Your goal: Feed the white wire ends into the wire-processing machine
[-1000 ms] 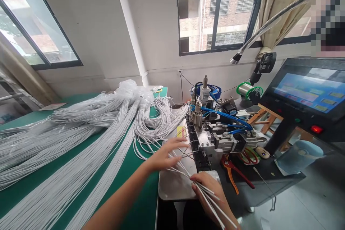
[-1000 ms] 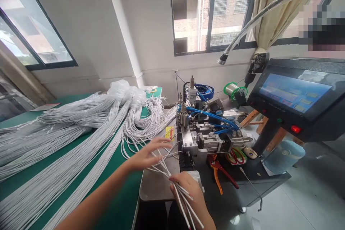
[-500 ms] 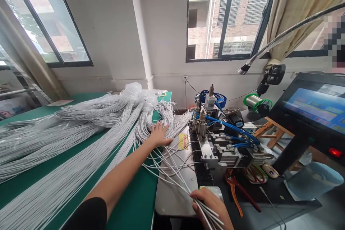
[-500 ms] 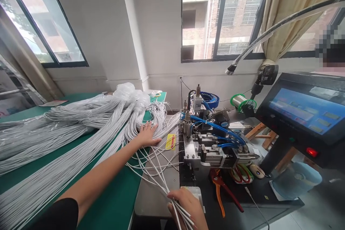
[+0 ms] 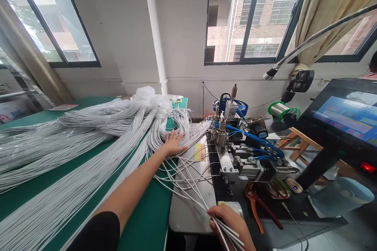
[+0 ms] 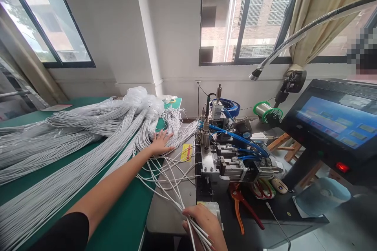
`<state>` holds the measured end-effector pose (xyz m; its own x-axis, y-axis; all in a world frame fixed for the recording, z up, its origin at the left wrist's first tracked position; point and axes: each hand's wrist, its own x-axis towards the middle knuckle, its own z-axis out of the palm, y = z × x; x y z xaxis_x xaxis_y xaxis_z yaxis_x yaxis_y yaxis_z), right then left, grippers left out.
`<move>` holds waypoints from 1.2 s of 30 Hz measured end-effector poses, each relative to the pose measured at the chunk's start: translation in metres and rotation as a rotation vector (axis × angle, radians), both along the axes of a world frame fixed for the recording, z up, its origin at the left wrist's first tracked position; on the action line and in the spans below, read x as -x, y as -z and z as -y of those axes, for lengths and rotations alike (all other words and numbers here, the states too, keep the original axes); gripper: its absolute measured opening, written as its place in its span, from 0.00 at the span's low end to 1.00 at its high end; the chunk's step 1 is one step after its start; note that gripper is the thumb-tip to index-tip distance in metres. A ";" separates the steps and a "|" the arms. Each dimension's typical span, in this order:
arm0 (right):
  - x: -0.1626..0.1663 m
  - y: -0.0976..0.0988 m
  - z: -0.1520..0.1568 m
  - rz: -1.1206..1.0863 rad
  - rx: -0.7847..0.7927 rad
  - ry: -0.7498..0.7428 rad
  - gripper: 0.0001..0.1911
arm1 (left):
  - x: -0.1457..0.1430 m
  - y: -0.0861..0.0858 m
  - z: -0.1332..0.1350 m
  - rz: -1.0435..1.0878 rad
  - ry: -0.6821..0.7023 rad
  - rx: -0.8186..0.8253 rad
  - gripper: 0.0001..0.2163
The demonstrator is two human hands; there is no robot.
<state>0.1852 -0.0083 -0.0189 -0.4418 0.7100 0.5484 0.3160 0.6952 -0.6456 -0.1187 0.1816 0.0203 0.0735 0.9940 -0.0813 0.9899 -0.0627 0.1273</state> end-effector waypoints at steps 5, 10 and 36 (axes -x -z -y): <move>-0.001 -0.001 0.000 0.031 0.018 -0.014 0.08 | -0.002 -0.009 0.002 -0.015 0.009 0.014 0.38; -0.002 0.003 -0.001 0.024 0.004 -0.013 0.09 | -0.004 -0.012 0.001 -0.053 0.014 0.042 0.38; -0.002 0.004 -0.007 -0.056 -0.132 0.068 0.10 | 0.005 -0.003 -0.036 -0.194 0.014 -0.154 0.35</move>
